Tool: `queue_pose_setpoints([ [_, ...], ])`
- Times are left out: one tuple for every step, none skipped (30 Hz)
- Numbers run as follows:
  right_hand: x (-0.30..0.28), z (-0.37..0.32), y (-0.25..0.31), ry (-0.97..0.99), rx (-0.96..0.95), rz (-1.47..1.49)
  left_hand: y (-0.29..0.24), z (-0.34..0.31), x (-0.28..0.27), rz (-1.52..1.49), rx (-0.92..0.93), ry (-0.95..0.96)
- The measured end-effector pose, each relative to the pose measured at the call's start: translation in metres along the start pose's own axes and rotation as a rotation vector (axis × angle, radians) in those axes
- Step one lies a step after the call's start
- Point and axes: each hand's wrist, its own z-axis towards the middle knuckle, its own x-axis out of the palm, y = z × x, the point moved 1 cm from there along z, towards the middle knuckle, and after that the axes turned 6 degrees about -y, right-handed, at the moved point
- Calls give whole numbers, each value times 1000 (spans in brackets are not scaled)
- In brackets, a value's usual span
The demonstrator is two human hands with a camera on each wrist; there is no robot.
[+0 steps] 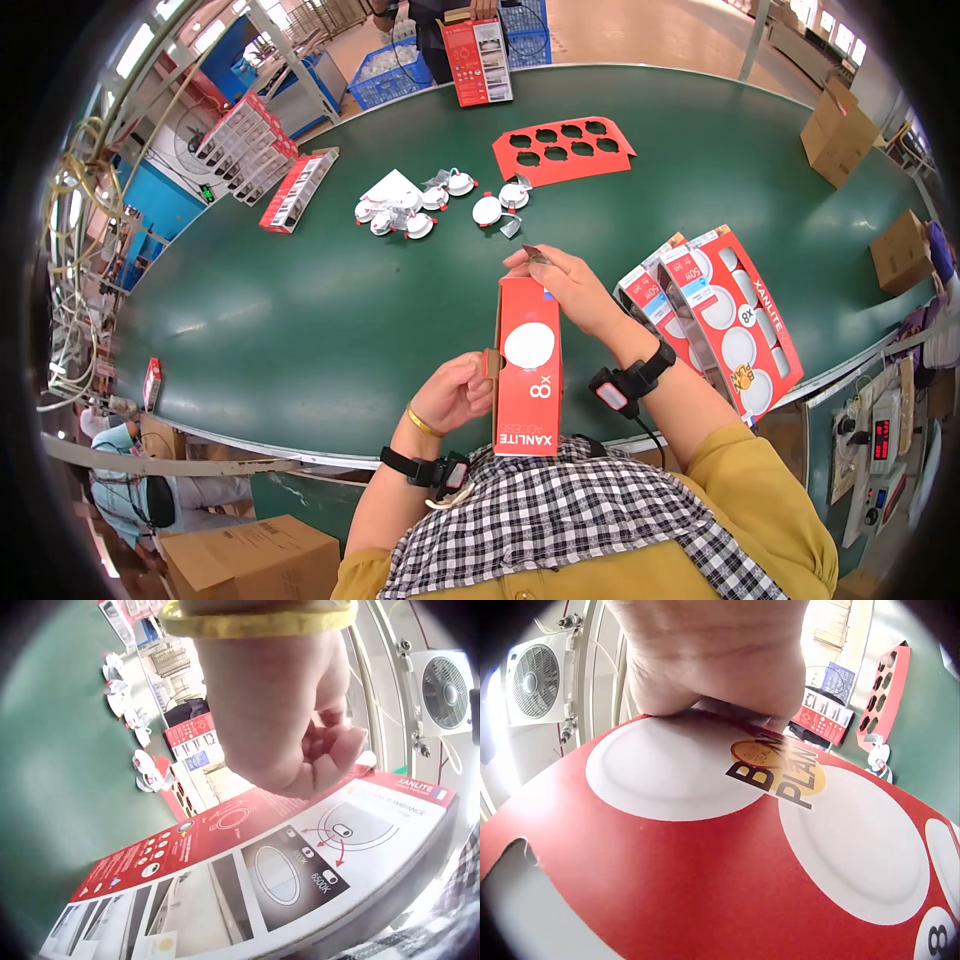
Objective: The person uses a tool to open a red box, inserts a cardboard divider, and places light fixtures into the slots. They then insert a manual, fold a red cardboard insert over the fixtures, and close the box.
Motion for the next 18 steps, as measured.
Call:
queue_pose_setpoints([
  [-2,-4,0,8,-3,-2,5,-1,-4,0,9,-2],
  [-5,-5,0,-47,-43,-99,10,-3,-11,-92,42,-46],
  [-3,-3,-3,-79,-88,-181,11,-13,-15,-181,95,-109],
  [-3,-2,-9,-121,-144,-221,18,-24,-15,21,199,-152],
  [-5,-2,-15,-151,-393,-509,22,-34,-9,205,185,-149],
  [-3,0,-16,-179,-414,-576,28,-45,3,470,195,-120],
  [0,7,-26,-231,-299,-380,40,-54,7,623,191,-119],
  [17,7,-18,-248,-130,-162,48,-64,21,757,182,-200],
  [29,12,-19,-254,-151,-147,58,-72,29,893,263,-319],
  [42,17,-22,-237,-154,-142,68,-75,29,968,424,-432],
  [58,21,-25,-214,-187,-173,74,-79,32,901,435,-560],
  [74,24,-27,-192,-225,-203,79,-81,35,828,451,-683],
  [89,26,-29,-131,-227,-190,88,-79,36,750,490,-794],
  [106,25,-31,-90,-236,-231,95,-80,33,667,534,-898],
  [121,23,-34,-55,-247,-272,100,-82,29,479,521,-935],
  [133,21,-41,-11,-254,-265,113,-80,12,453,499,-963],
  [143,18,-51,65,-307,-334,127,-79,-1,356,606,-964],
  [152,17,-57,133,-370,-395,135,-79,-10,273,716,-956],
])
